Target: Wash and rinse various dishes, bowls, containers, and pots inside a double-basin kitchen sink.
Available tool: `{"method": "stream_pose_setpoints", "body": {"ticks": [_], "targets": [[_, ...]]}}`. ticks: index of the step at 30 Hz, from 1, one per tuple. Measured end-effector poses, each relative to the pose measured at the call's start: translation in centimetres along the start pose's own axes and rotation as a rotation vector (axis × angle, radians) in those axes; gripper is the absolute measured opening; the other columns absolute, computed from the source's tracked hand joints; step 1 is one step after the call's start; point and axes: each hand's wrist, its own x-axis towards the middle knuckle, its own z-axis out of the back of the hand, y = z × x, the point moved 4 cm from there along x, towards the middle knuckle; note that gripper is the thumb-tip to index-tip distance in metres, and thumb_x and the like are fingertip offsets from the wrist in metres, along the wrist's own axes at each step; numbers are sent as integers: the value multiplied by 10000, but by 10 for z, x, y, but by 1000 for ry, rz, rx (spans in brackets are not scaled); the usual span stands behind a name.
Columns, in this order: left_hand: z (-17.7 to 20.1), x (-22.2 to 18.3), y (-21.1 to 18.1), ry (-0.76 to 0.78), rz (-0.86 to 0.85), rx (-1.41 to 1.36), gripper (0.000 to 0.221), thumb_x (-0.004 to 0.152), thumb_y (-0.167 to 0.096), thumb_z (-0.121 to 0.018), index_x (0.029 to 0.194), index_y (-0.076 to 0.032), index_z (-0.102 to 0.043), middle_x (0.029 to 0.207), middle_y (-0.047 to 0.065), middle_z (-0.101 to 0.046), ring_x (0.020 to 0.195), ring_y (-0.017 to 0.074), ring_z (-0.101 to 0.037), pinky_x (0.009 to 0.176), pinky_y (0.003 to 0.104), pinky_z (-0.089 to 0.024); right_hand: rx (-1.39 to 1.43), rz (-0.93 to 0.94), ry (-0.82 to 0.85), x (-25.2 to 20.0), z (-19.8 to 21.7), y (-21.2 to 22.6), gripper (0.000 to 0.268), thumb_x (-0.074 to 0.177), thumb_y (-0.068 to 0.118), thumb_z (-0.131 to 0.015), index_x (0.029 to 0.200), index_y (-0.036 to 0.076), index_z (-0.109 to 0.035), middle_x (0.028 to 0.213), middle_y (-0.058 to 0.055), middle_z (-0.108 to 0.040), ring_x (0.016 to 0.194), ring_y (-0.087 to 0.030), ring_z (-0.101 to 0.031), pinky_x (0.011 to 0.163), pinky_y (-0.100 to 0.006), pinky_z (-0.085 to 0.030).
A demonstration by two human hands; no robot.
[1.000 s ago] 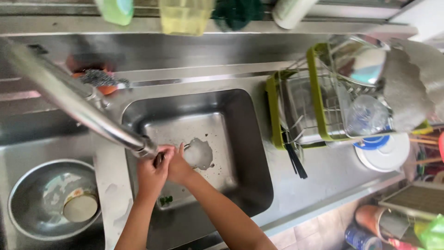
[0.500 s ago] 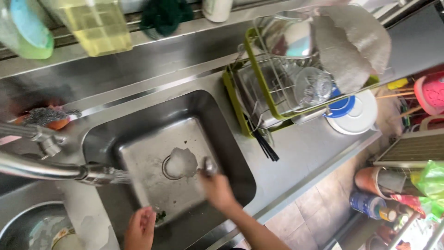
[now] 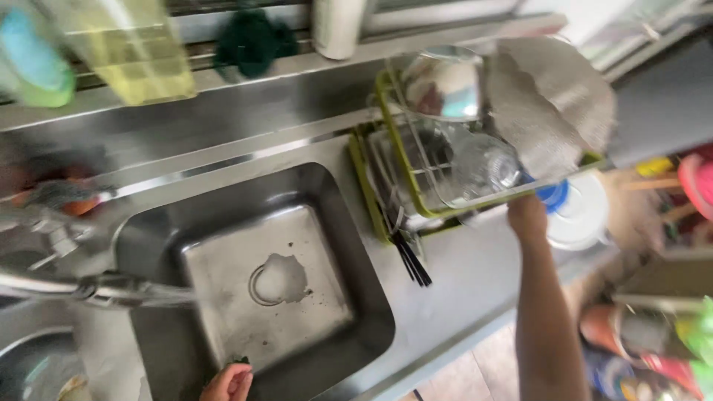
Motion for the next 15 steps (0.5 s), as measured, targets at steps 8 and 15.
{"method": "stream_pose_setpoints", "body": {"ticks": [8, 15], "targets": [[82, -48, -183, 15, -2, -134, 171, 942, -217, -670, 1015, -63, -684, 921, 84, -723, 849, 218, -730, 770, 348, -574, 72, 721, -48, 119, -177, 107, 699, 693, 383, -821, 1233, 4, -589, 1042, -217, -664, 905, -385, -644, 744, -491, -532], [135, -66, -165, -249, -34, -130, 138, 942, -195, -653, 988, -70, -692, 936, 91, -724, 844, 258, -714, 742, 370, -567, 213, 851, 126, 37, -229, 201, 569, 736, 340, -805, 1166, 14, -623, 1031, -200, -671, 885, -340, -670, 726, -449, -556]]}}
